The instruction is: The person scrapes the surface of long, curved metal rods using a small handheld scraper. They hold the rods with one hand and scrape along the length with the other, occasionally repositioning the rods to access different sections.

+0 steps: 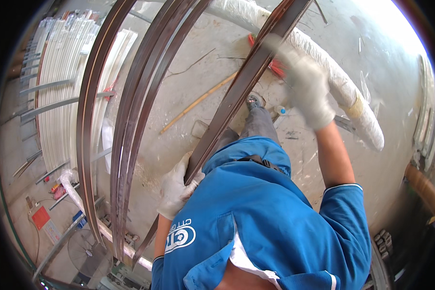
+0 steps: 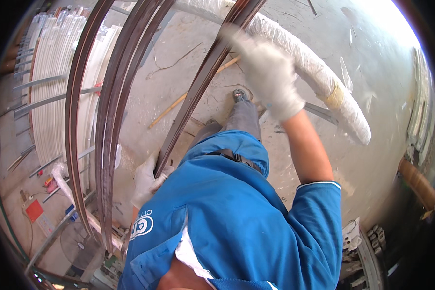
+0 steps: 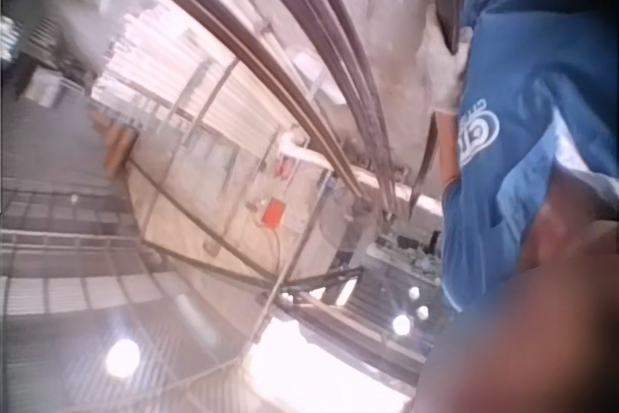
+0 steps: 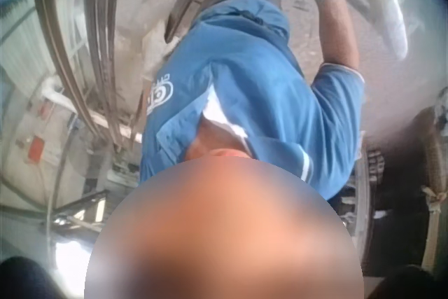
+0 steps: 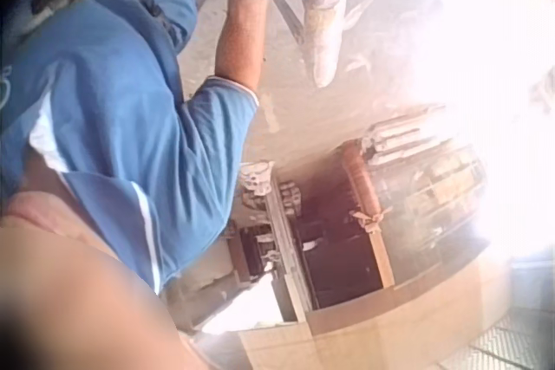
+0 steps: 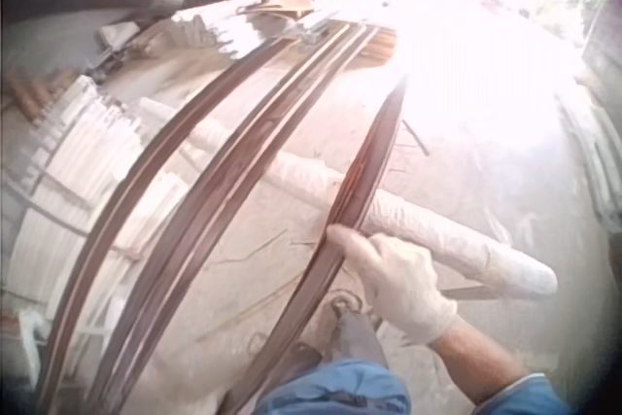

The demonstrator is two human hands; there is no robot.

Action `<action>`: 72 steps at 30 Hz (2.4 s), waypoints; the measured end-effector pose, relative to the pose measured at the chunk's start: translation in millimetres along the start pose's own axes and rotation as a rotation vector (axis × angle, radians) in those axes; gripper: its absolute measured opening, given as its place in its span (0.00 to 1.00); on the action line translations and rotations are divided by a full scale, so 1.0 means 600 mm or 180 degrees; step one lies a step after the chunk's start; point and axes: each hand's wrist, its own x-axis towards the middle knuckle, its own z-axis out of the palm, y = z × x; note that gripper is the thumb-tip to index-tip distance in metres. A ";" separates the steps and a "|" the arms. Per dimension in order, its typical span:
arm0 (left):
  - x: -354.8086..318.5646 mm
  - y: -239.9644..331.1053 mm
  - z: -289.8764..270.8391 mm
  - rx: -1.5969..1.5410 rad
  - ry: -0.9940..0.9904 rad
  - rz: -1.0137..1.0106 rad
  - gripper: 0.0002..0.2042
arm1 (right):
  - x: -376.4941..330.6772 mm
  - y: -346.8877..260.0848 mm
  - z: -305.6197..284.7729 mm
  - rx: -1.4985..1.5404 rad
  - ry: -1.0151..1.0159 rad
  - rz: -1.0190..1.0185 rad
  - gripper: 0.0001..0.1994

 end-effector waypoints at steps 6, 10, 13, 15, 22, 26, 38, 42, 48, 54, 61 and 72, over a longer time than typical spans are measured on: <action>0.004 -0.016 0.023 0.0815 0.0399 0.0207 0.40 | -0.147 -0.090 0.040 0.1787 -0.1392 -0.1437 0.19; -0.014 -0.061 0.048 0.1171 0.0547 0.0231 0.44 | -0.153 -0.064 0.059 0.3027 0.0158 0.0082 0.12; -0.043 -0.122 0.050 0.1261 0.0691 0.0425 0.45 | -0.178 -0.047 0.064 0.2693 0.0829 0.0395 0.10; -0.075 -0.166 0.050 0.1339 0.0897 0.0614 0.46 | -0.208 -0.044 0.069 0.2450 0.0905 0.0736 0.09; -0.127 -0.236 0.037 0.0668 0.0762 0.0312 0.53 | -0.250 -0.067 0.135 0.3830 0.1021 0.1700 0.10; -0.090 -0.236 0.003 -0.0040 -0.0201 0.0258 0.55 | -0.228 -0.090 0.134 0.3763 0.0500 0.1889 0.11; -0.048 -0.159 -0.062 -0.1970 -0.0468 0.0837 0.16 | -0.176 -0.146 0.021 0.2674 0.0100 0.0828 0.15; -0.076 -0.120 -0.077 -0.1180 0.0215 0.0736 0.17 | -0.188 -0.201 0.024 0.2451 -0.0171 0.0123 0.11; -0.087 -0.096 -0.060 -0.0223 0.0909 0.0946 0.13 | -0.207 -0.247 0.048 0.1707 -0.0288 -0.0743 0.09; -0.088 -0.106 -0.051 -0.0382 0.0938 0.1230 0.13 | -0.226 -0.255 0.054 0.1594 -0.0366 -0.0801 0.07; -0.083 -0.111 -0.040 -0.1027 0.1037 0.1069 0.10 | -0.247 -0.277 0.057 0.1903 -0.0260 -0.0848 0.08; -0.094 -0.110 -0.025 -0.1363 0.0914 0.0974 0.07 | -0.276 -0.302 0.075 0.1688 -0.0368 -0.0953 0.08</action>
